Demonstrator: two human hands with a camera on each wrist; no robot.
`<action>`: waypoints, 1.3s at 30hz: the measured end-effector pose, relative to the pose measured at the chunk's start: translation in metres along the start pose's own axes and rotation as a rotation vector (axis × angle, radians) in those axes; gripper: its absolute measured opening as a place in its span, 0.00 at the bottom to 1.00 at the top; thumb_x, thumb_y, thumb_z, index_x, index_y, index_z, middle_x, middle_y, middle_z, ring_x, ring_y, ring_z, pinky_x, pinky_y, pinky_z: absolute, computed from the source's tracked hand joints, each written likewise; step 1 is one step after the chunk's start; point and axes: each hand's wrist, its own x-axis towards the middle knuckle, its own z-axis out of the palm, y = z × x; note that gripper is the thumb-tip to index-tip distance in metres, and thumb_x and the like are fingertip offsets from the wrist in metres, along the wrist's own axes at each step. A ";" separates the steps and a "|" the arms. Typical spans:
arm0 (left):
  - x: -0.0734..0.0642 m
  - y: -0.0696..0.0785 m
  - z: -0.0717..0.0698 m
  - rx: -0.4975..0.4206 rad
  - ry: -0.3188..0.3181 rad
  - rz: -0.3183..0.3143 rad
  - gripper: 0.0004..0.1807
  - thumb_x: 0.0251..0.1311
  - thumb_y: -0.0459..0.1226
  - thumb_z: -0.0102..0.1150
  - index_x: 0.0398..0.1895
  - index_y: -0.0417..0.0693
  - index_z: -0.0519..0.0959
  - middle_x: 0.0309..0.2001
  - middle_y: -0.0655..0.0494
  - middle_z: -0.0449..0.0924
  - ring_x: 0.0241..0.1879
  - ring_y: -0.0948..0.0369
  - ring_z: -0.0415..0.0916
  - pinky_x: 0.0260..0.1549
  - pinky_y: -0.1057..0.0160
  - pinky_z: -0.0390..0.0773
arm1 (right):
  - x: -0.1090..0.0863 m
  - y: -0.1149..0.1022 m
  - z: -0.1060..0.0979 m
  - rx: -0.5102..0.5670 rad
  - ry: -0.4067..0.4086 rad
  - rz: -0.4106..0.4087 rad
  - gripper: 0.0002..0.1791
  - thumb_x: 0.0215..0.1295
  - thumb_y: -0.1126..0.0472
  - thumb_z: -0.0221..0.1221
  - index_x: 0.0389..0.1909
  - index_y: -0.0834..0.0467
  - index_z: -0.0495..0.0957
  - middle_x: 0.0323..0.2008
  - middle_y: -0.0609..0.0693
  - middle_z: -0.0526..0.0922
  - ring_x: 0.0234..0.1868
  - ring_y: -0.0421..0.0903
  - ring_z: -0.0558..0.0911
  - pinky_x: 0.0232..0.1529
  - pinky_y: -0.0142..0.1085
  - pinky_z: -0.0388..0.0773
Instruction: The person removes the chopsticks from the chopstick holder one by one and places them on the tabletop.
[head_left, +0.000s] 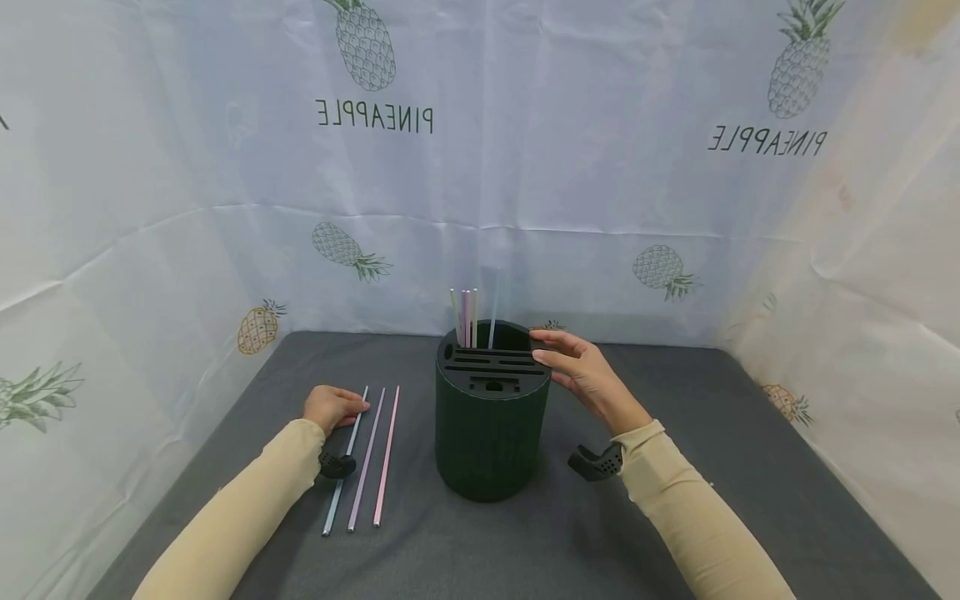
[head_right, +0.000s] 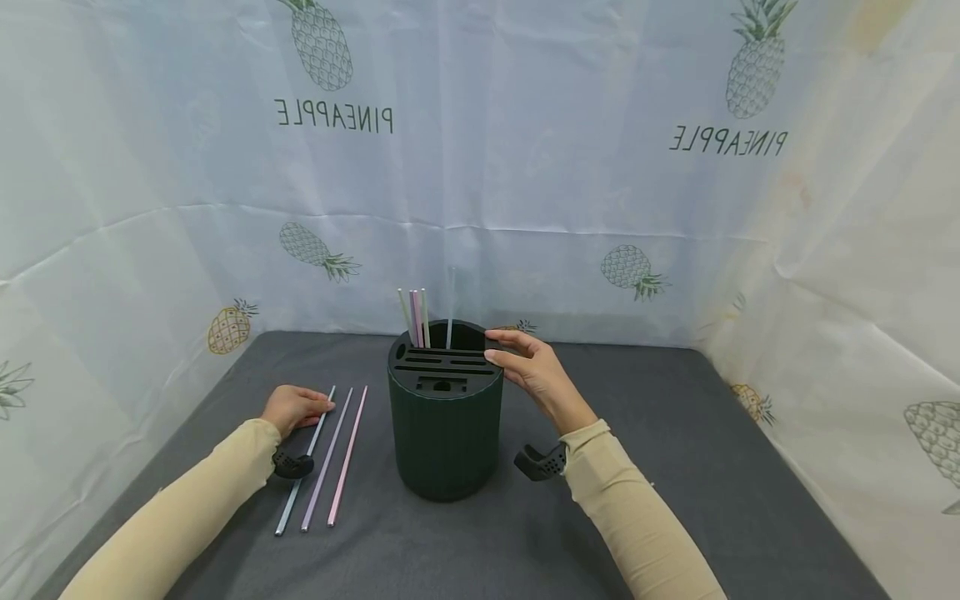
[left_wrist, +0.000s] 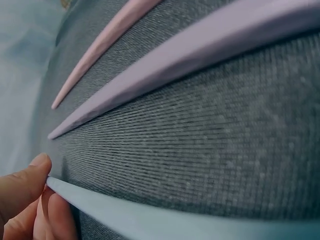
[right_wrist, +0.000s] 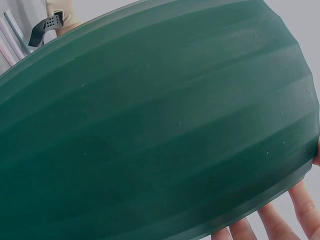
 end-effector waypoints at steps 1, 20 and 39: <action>0.000 0.000 0.000 0.006 0.002 0.000 0.17 0.50 0.27 0.69 0.42 0.24 0.80 0.25 0.56 0.80 0.18 0.70 0.75 0.20 0.73 0.80 | 0.000 0.000 0.000 0.000 0.002 0.001 0.30 0.67 0.55 0.61 0.68 0.54 0.67 0.72 0.50 0.58 0.72 0.52 0.61 0.72 0.56 0.55; -0.002 0.001 0.002 0.111 0.033 -0.009 0.17 0.47 0.28 0.72 0.41 0.27 0.81 0.36 0.41 0.81 0.18 0.69 0.74 0.19 0.72 0.80 | 0.001 0.000 0.002 0.014 0.013 0.010 0.30 0.65 0.56 0.62 0.67 0.55 0.67 0.71 0.50 0.58 0.71 0.52 0.61 0.72 0.55 0.56; -0.055 0.137 -0.009 -0.454 -0.292 0.182 0.25 0.68 0.35 0.56 0.67 0.44 0.65 0.55 0.58 0.69 0.48 0.68 0.75 0.52 0.72 0.77 | 0.001 0.000 0.000 0.021 0.003 0.005 0.30 0.66 0.56 0.61 0.68 0.55 0.66 0.72 0.52 0.57 0.72 0.53 0.60 0.72 0.56 0.56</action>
